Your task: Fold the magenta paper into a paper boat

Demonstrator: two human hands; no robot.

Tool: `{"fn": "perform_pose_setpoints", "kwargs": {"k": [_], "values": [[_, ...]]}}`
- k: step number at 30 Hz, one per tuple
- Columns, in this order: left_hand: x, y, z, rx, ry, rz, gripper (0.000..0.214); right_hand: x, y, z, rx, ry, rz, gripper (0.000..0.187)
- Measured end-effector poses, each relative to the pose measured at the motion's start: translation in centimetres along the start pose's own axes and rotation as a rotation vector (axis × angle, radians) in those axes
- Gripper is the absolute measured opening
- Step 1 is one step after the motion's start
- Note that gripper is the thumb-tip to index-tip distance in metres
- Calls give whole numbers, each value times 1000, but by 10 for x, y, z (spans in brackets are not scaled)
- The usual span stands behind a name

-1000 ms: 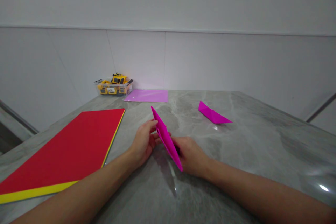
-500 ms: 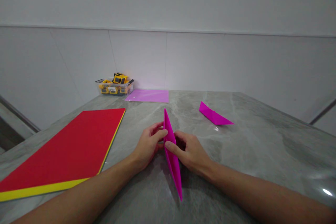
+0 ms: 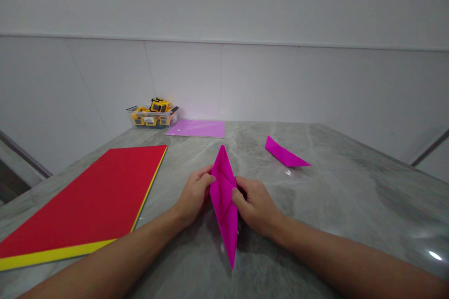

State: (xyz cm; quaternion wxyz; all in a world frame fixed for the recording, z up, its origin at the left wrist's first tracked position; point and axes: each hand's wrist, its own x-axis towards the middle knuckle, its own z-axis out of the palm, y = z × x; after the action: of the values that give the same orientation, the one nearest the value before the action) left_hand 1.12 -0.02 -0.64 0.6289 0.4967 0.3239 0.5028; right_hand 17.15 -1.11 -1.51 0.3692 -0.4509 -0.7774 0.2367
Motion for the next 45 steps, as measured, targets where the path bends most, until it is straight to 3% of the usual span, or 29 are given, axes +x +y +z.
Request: {"fn": "perform_pose_setpoints", "kwargs": {"k": [4,8,14,21,27,32,36,45], "values": [[-1,6,6,151,-26,43,34,-1,-4,1,-70,-15,14,15],[0,3,4,230,-8,-18,28,-1,-4,1,-81,4,26,15],[2,-4,-4,92,22,-150,27,0,3,1,-70,40,64,13],[3,-4,-3,104,52,-125,29,-1,-5,-6,75,-42,-29,32],[5,-8,-3,54,107,-133,29,-1,-6,-7,100,-43,-30,24],[2,-3,0,112,13,-113,34,0,3,-1,-63,40,27,14],[0,1,1,183,-73,-87,34,0,7,2,-70,43,15,17],[-2,6,4,136,-84,-49,34,0,3,1,-47,55,-7,21]]}}
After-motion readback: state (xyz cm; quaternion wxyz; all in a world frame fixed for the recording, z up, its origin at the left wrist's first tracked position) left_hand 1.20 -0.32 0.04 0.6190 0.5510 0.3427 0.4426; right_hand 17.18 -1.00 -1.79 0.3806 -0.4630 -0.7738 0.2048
